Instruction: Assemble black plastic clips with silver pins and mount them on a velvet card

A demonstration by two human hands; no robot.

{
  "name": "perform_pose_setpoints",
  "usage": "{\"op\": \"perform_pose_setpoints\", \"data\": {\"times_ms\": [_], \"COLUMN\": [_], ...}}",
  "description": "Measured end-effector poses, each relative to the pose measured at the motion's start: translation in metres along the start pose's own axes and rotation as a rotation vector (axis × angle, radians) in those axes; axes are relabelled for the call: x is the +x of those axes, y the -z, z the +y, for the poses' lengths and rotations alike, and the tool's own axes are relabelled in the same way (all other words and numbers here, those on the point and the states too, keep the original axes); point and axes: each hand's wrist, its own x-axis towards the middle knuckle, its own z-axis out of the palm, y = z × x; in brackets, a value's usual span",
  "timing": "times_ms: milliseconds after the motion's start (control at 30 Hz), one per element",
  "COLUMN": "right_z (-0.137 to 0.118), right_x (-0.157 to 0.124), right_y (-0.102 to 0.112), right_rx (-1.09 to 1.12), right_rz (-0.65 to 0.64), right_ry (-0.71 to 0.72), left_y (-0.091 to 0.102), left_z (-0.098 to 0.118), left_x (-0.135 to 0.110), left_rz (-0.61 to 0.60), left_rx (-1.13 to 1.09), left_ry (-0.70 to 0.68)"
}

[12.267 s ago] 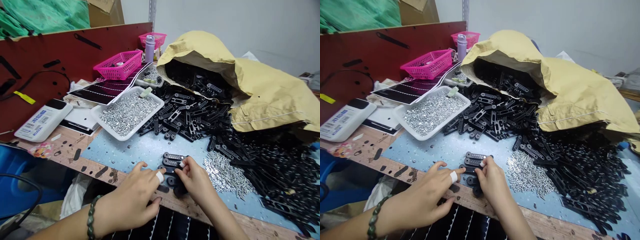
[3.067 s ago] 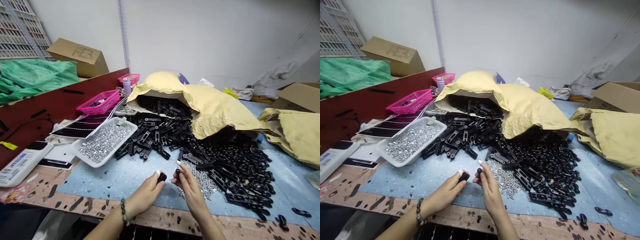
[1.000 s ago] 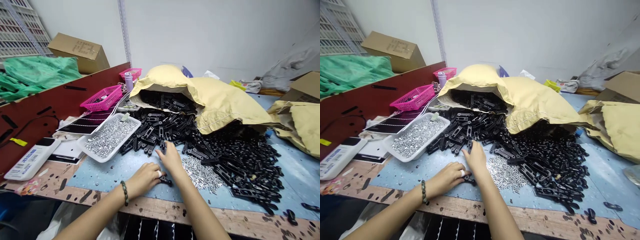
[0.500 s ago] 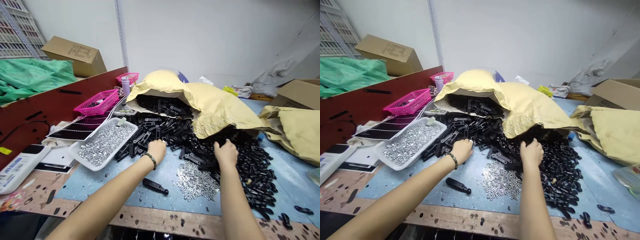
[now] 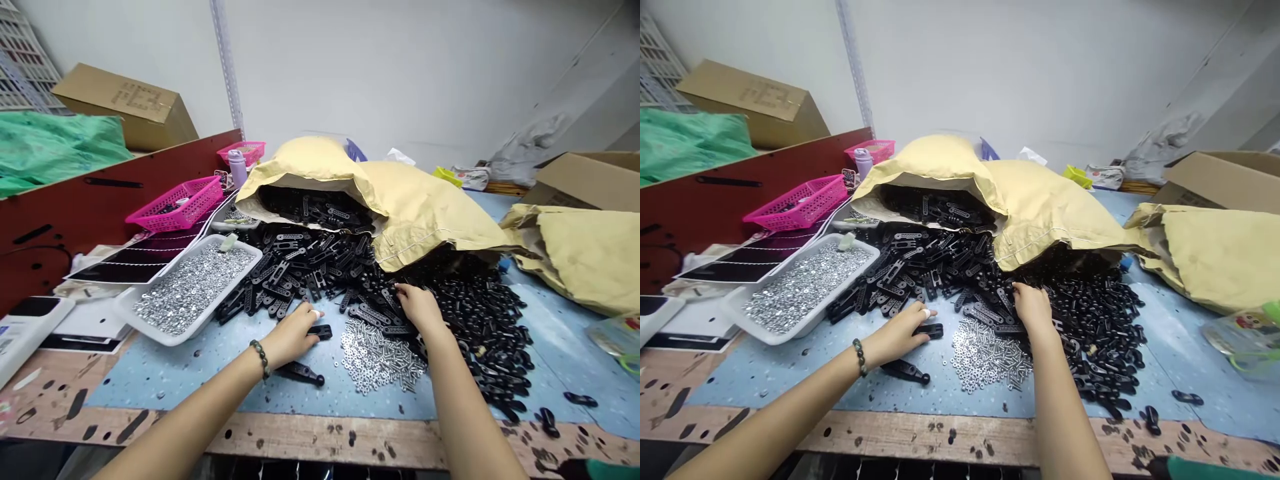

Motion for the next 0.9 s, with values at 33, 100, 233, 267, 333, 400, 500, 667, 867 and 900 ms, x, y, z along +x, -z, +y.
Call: {"op": "perform_pose_setpoints", "data": {"times_ms": [33,100,233,267,333,400,500,667,867,900], "right_z": [-0.004,-0.016,-0.053,-0.066,-0.093,-0.119,-0.145,-0.148,-0.137,-0.135], "right_x": [-0.005,-0.02,-0.068,-0.081,-0.104,-0.12,-0.13,-0.145,-0.144,-0.142], "right_y": [0.005,0.015,0.013,0.008,-0.006,-0.019,-0.03,-0.032,-0.023,-0.018], "right_rx": [0.037,0.127,0.368,0.469,0.972,1.32,1.53,1.354,1.129,1.138], "right_rz": [0.034,0.111,0.141,0.114,0.051,0.081,0.067,-0.229,-0.172,-0.151], "right_ry": [0.015,0.033,0.074,0.086,0.011,-0.111,-0.173,0.078,0.305,0.297], "left_y": [-0.002,0.0,0.008,0.007,0.0,-0.014,-0.032,-0.018,-0.003,-0.004], "left_z": [-0.002,-0.003,0.009,0.014,0.024,0.034,0.042,0.052,0.057,0.057], "left_x": [-0.001,-0.002,-0.008,-0.011,-0.019,-0.028,-0.042,-0.058,-0.066,-0.065], "left_rz": [0.002,0.025,0.098,0.12,0.162,0.167,0.08,-0.181,-0.427,-0.384], "left_rx": [-0.031,-0.099,-0.287,-0.35,-0.576,-0.849,-1.051,-0.945,-1.209,-1.263], "left_ry": [-0.002,0.0,0.042,0.053,0.083,0.132,0.247,0.111,0.274,0.326]}}
